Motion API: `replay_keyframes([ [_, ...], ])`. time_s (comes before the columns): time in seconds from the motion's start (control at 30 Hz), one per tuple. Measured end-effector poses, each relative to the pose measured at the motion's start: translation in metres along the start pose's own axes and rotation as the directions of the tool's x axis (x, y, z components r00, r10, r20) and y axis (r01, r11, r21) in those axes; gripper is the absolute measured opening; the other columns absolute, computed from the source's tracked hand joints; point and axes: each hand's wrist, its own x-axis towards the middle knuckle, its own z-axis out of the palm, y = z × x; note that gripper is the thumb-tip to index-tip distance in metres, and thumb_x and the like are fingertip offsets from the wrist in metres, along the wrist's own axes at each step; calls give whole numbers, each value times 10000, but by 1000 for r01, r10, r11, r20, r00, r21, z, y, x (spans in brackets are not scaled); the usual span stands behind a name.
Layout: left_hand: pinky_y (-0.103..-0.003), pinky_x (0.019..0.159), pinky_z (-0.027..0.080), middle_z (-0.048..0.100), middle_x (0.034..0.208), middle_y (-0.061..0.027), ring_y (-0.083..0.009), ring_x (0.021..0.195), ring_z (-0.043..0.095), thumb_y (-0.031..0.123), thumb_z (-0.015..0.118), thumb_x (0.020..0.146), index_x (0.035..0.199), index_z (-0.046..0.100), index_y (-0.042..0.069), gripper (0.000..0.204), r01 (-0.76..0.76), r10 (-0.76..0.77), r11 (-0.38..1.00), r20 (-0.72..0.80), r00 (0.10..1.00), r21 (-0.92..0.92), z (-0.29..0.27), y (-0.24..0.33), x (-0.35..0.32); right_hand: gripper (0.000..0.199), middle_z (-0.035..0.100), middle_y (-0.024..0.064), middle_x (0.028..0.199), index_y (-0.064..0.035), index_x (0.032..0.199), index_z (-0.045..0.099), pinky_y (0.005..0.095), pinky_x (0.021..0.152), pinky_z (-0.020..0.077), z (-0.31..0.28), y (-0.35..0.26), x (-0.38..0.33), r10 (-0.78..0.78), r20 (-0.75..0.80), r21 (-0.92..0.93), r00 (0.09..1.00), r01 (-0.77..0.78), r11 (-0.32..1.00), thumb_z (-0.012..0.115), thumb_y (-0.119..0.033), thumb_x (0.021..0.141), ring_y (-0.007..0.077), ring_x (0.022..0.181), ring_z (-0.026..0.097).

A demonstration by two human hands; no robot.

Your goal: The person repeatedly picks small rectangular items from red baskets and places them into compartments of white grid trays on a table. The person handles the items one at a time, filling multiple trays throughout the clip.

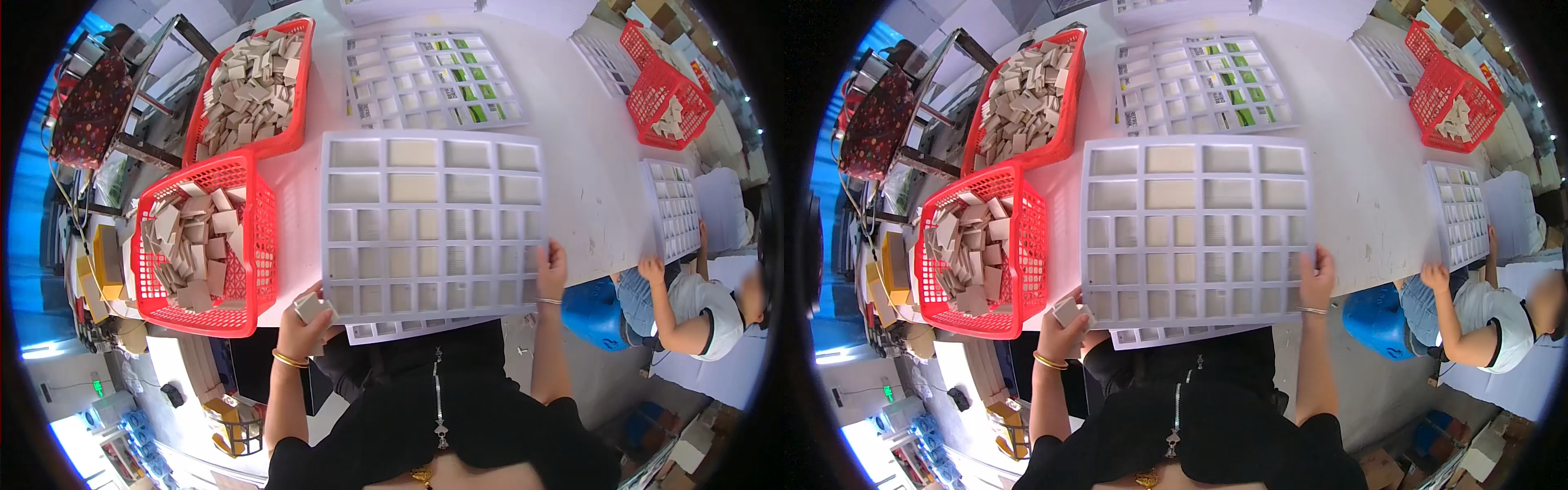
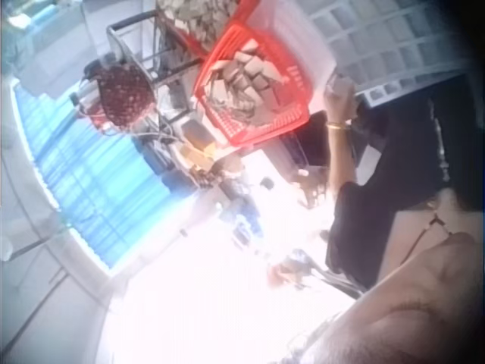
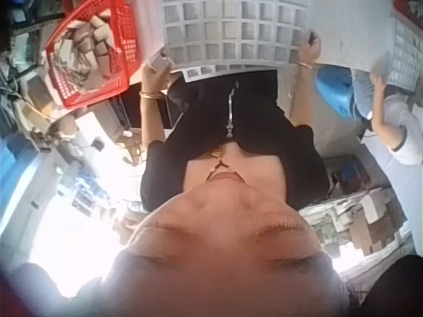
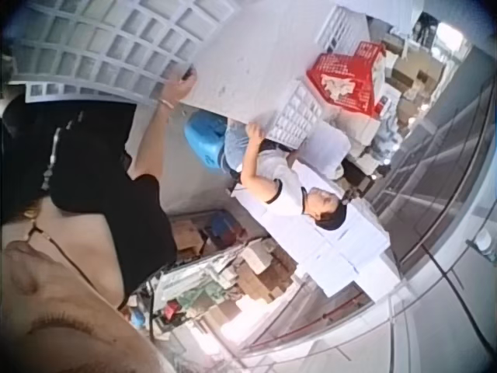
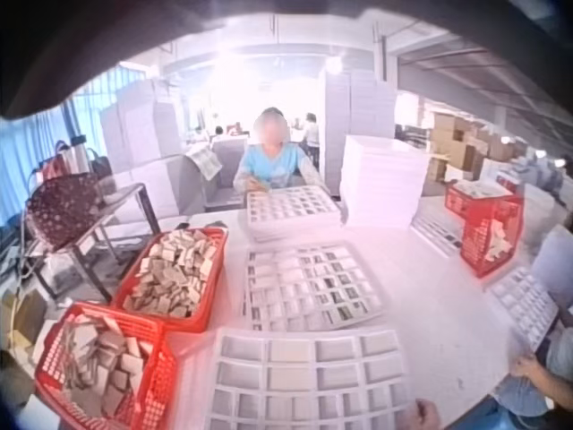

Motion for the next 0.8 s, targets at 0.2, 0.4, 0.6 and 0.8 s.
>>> replay_keyframes([
  [0.2,-250,782,482,622,1025,-28,-85,883,566,129,669,811,1300,508,43,522,-101,139,981,240,961,-166,118,44,35,332,644,83,987,-4,1110,610,293,836,473,-144,-7,111,-184,-262,-389,947,71,919,610,-264,904,161,913,599],
  [0.4,-256,654,504,602,930,-3,-86,781,573,181,666,839,1120,581,68,315,-162,290,914,319,902,-372,225,65,84,386,612,127,1057,-27,1173,578,354,877,445,-205,-70,164,-701,-223,-811,677,270,519,631,-257,868,253,951,574],
  [0.6,-271,488,500,595,849,-6,-108,681,585,347,576,904,1030,584,102,275,158,55,877,421,905,-454,200,66,76,267,629,38,920,-104,1089,622,294,723,474,-31,-117,52,-322,356,-295,877,433,852,650,-160,830,137,784,591],
  [0.8,-264,462,504,620,894,-31,-129,684,613,403,491,947,1044,571,111,318,158,-17,780,231,973,-606,165,37,62,282,642,65,887,-42,1065,623,270,609,498,89,-160,-39,-133,809,71,573,130,989,679,-128,803,133,697,606],
])
